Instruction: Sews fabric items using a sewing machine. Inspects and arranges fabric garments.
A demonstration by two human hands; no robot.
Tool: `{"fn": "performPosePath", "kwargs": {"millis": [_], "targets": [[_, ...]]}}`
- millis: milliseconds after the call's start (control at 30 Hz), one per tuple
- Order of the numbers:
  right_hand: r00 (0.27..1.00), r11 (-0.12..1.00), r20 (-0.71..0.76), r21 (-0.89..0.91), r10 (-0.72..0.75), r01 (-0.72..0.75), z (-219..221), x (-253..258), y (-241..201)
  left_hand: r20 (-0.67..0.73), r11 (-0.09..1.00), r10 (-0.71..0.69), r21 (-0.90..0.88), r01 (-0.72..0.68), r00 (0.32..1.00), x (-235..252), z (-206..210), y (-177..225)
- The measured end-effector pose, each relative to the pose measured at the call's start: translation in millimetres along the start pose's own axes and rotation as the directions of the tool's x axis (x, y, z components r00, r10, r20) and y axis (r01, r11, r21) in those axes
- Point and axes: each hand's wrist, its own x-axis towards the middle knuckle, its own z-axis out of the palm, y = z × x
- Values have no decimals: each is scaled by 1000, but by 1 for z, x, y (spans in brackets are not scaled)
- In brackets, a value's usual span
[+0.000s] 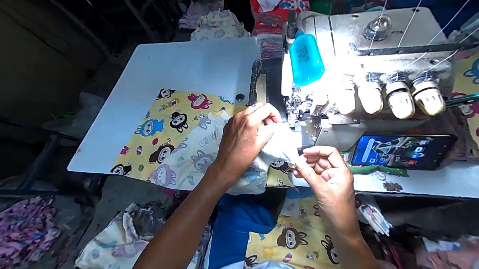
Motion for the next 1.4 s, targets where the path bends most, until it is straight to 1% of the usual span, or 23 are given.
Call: {"fn": "performPosePath", "kwargs": {"millis": [100,200,367,467,567,700,833,900,967,1033,1067,1133,1200,1267,1300,1400], "targets": [[1000,1000,7,-16,-21,21,1,-3,2,-41,1000,5,21,-5,999,-6,6,-1],[999,999,8,-20,-40,40,1,-3,4,-60,1000,13,-9,-14,998,-10,8,-5],[998,998,-4,1,-69,69,1,-4,3,-78,1000,5,-19,-7,997,-7,9,-3],[996,996,-7,-14,-88,88,-2,-6,4,-131,999,-16,-35,11,991,-3,15,-2],[995,995,-18,-20,-101,101,-3,-7,5,-103,999,3,-33,-6,995,-7,14,0],[990,990,-26,-28,-137,136,-1,-6,5,-123,997,27,-63,-35,992,-5,19,1],[979,976,-41,-94,-201,197,0,-5,9,-111,993,-12,-114,-1,994,10,23,2],[973,961,-42,-171,-227,216,0,-3,9,-105,992,8,-122,-21,994,12,24,-4],[963,934,-41,-259,-266,247,1,0,9,-99,989,49,-137,-62,994,17,25,-14],[948,878,-31,-387,-318,282,3,4,8,-78,985,70,-151,-81,995,26,23,-23],[940,837,-18,-460,-342,296,5,6,7,-80,988,81,-124,-90,994,32,22,-28],[924,742,20,-589,-382,320,7,10,6,-117,993,113,-12,-115,987,38,19,-34],[905,658,61,-666,-421,351,6,11,4,-156,994,107,18,-105,982,28,15,-22],[898,614,89,-701,-430,363,4,9,3,-153,995,85,-47,-93,985,6,11,0],[898,595,102,-716,-428,365,3,8,3,-144,992,78,-89,-91,987,-3,12,3],[891,519,152,-766,-428,380,-1,6,3,-78,981,88,-167,-100,993,-7,18,-11]]}}
